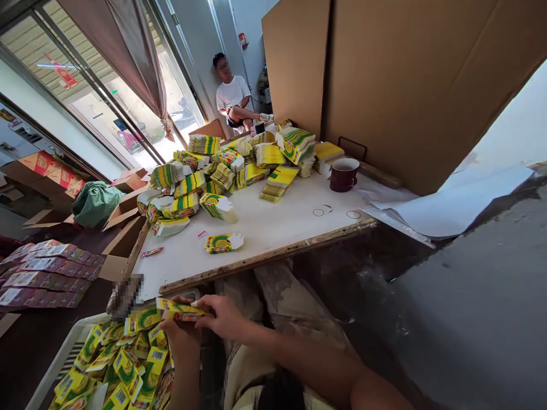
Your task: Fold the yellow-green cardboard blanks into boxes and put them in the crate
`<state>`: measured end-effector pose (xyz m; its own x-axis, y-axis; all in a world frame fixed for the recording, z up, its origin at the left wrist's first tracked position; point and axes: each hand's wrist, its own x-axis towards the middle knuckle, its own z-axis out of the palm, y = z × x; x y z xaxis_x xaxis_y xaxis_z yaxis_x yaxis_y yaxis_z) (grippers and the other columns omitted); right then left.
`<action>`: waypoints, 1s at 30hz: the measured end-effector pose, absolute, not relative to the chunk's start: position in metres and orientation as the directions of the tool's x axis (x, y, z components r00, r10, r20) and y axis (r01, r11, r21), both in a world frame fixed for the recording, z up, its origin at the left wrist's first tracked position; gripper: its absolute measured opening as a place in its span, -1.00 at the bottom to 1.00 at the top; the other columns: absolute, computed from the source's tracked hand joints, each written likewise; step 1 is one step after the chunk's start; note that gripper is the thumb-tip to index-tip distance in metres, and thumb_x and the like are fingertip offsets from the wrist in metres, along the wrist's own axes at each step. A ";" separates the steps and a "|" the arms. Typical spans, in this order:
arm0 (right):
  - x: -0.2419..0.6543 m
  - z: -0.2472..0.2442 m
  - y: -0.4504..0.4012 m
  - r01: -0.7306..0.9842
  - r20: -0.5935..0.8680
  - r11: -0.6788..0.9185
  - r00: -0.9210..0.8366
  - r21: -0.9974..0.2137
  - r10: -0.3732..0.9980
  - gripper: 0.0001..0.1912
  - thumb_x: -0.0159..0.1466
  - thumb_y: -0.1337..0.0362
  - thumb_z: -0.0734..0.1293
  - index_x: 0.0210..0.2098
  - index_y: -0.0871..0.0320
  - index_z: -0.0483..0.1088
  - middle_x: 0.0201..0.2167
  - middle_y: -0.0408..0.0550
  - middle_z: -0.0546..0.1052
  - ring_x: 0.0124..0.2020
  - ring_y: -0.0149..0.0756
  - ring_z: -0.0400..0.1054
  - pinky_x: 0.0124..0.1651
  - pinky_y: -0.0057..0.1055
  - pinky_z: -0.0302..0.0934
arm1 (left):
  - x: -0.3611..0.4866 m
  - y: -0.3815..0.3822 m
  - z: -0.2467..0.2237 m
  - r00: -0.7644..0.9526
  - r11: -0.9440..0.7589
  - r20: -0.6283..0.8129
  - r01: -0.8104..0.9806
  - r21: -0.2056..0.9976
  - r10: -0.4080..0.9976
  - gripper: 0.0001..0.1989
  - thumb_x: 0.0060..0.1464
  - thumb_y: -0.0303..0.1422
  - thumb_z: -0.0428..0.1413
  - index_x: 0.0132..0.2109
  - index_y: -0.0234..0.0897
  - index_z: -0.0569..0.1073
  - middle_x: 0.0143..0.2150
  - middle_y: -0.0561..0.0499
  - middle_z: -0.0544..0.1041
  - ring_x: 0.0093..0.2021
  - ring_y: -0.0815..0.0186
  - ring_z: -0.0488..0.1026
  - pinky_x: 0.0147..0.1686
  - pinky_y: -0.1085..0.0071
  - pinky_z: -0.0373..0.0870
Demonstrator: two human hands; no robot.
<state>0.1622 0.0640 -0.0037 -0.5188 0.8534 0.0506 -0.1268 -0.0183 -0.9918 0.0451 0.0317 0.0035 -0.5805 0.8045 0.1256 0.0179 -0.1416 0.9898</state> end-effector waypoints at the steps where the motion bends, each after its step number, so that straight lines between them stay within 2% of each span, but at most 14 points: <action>1: 0.165 -0.005 0.068 -0.158 0.058 -0.025 -0.497 -0.987 0.866 -0.71 0.05 0.33 0.47 -0.19 0.14 0.56 -0.40 -0.18 0.52 -0.38 -0.36 0.32 -0.30 -0.46 0.18 | 0.047 0.032 0.002 -0.593 -0.154 0.137 0.022 0.988 0.794 -0.43 0.12 0.21 -0.11 -0.06 -0.15 0.41 -0.31 -0.02 0.46 -0.28 0.20 0.49 -0.25 0.25 0.50; 4: 0.175 -0.009 0.080 -0.219 0.073 -0.032 -0.454 -0.975 0.888 -0.77 0.12 0.28 0.43 -0.21 0.16 0.60 -0.35 -0.11 0.58 -0.31 -0.29 0.40 -0.23 -0.41 0.25 | 0.047 0.032 -0.001 -0.677 -0.131 0.122 0.038 0.991 0.726 -0.58 0.03 0.03 0.15 -0.17 -0.22 0.46 -0.29 -0.02 0.54 -0.26 0.22 0.52 -0.22 0.28 0.51; 7: 0.186 -0.011 0.088 -0.149 0.166 0.111 -0.443 -0.983 0.881 -0.79 0.19 0.27 0.41 -0.19 0.14 0.62 -0.36 -0.07 0.59 -0.31 -0.29 0.41 -0.23 -0.40 0.26 | 0.031 0.025 0.010 -0.664 -0.034 0.101 0.112 0.993 0.741 -0.65 0.00 -0.03 0.21 -0.28 -0.25 0.51 -0.27 -0.05 0.59 -0.22 0.16 0.54 -0.16 0.22 0.52; 10: 0.195 -0.012 0.094 0.066 0.367 0.446 -0.469 -0.893 0.803 -0.78 0.29 0.33 0.34 -0.13 0.05 0.60 -0.27 -0.04 0.60 -0.22 -0.27 0.39 -0.09 -0.31 0.24 | 0.003 0.012 0.036 -0.498 -0.084 0.231 0.301 0.950 0.836 -0.52 0.08 0.04 0.13 -0.03 -0.22 0.53 -0.02 -0.12 0.58 0.05 0.05 0.50 0.09 0.12 0.44; 13: 0.195 -0.011 0.091 0.223 0.500 0.700 -0.558 -0.679 0.662 -0.76 0.34 0.34 0.29 -0.13 -0.05 0.57 -0.19 -0.05 0.60 -0.10 -0.22 0.33 0.08 -0.17 0.14 | -0.016 0.000 0.055 -0.269 -0.082 0.242 0.495 0.865 0.932 -0.27 -0.01 0.09 0.18 0.24 -0.15 0.34 0.24 -0.17 0.42 0.27 -0.04 0.32 0.26 0.02 0.26; 16: 0.189 -0.007 0.078 0.155 0.568 0.804 -0.633 -0.573 0.526 -0.79 0.36 0.29 0.28 -0.19 -0.11 0.55 -0.19 -0.16 0.59 -0.01 -0.26 0.31 0.26 -0.12 0.01 | -0.011 -0.003 0.047 -0.155 0.064 0.062 0.692 0.719 0.986 -0.21 -0.20 -0.06 0.33 0.19 -0.21 0.36 0.20 -0.24 0.45 0.22 -0.13 0.37 0.19 -0.06 0.30; 18: 0.187 -0.001 0.070 0.095 0.600 0.801 -0.611 -0.592 0.516 -0.78 0.34 0.29 0.29 -0.10 -0.12 0.51 -0.02 -0.15 0.54 0.15 -0.24 0.25 0.38 -0.06 -0.13 | 0.000 -0.002 0.030 -0.185 0.133 0.008 0.735 0.665 0.983 -0.30 -0.20 -0.10 0.30 0.09 -0.31 0.40 0.01 -0.25 0.55 0.03 -0.13 0.51 0.00 -0.06 0.45; 19: 0.187 0.001 0.068 0.075 0.607 0.767 -0.565 -0.638 0.559 -0.71 0.31 0.26 0.32 0.01 -0.09 0.46 0.12 -0.09 0.47 0.25 -0.18 0.17 0.40 -0.02 -0.19 | 0.007 -0.002 0.021 -0.220 0.156 0.017 0.742 0.652 0.975 -0.34 -0.19 -0.09 0.27 0.05 -0.34 0.40 -0.09 -0.24 0.58 -0.07 -0.11 0.55 -0.10 -0.03 0.49; 21: 0.186 0.004 0.066 0.014 0.541 0.608 -0.438 -0.794 0.718 -0.39 0.22 0.15 0.39 0.24 0.05 0.27 0.31 0.10 0.24 0.36 -0.05 0.00 0.41 0.02 -0.19 | 0.018 -0.004 0.005 -0.290 0.168 0.090 0.751 0.639 0.953 -0.35 -0.16 -0.06 0.24 0.04 -0.36 0.37 -0.18 -0.21 0.57 -0.18 -0.07 0.56 -0.20 0.02 0.51; 23: 0.183 0.001 0.068 -0.146 0.313 0.277 -0.409 -0.950 0.857 -0.21 0.16 0.05 0.42 0.30 0.14 0.15 0.33 0.18 0.20 0.35 -0.01 0.04 0.38 -0.01 -0.08 | 0.029 -0.008 -0.003 -0.287 0.124 0.168 0.773 0.623 0.943 -0.31 -0.12 -0.07 0.24 0.10 -0.34 0.30 -0.12 -0.22 0.55 -0.13 -0.05 0.55 -0.17 0.04 0.51; 24: 0.181 -0.002 0.068 -0.222 0.179 0.083 -0.459 -0.972 0.870 -0.24 0.18 0.01 0.40 0.28 0.15 0.18 0.28 0.18 0.27 0.29 -0.03 0.13 0.34 -0.04 0.01 | 0.034 -0.010 -0.005 -0.254 0.082 0.196 0.782 0.618 0.947 -0.31 -0.08 -0.09 0.23 0.15 -0.32 0.26 -0.06 -0.23 0.53 -0.08 -0.04 0.54 -0.13 0.06 0.50; 26: 0.175 -0.011 0.068 -0.286 -0.002 -0.222 -0.609 -0.932 0.793 -0.36 0.21 -0.07 0.34 0.17 0.16 0.31 0.10 0.13 0.44 0.12 -0.06 0.33 0.19 -0.09 0.22 | 0.044 -0.012 -0.005 -0.190 -0.003 0.256 0.797 0.604 0.948 -0.31 0.00 -0.16 0.20 0.21 -0.29 0.17 0.06 -0.27 0.46 0.07 -0.02 0.48 -0.02 0.06 0.46; 28: 0.171 -0.019 0.067 -0.278 -0.041 -0.329 -0.705 -0.902 0.708 -0.41 0.20 -0.12 0.33 0.03 0.19 0.42 -0.09 0.09 0.54 -0.05 -0.10 0.44 0.02 -0.16 0.34 | 0.051 -0.013 -0.003 -0.146 -0.070 0.309 0.804 0.591 0.940 -0.36 0.04 -0.20 0.17 0.21 -0.28 0.15 0.11 -0.29 0.40 0.16 -0.02 0.41 0.05 0.05 0.43; 30: 0.170 -0.024 0.066 -0.267 -0.033 -0.333 -0.735 -0.904 0.677 -0.43 0.17 -0.13 0.37 -0.04 0.19 0.46 -0.18 0.04 0.57 -0.12 -0.15 0.47 -0.07 -0.23 0.36 | 0.055 -0.014 -0.002 -0.129 -0.102 0.338 0.802 0.589 0.932 -0.42 0.05 -0.21 0.16 0.16 -0.26 0.17 0.07 -0.28 0.42 0.11 0.00 0.45 0.01 0.06 0.45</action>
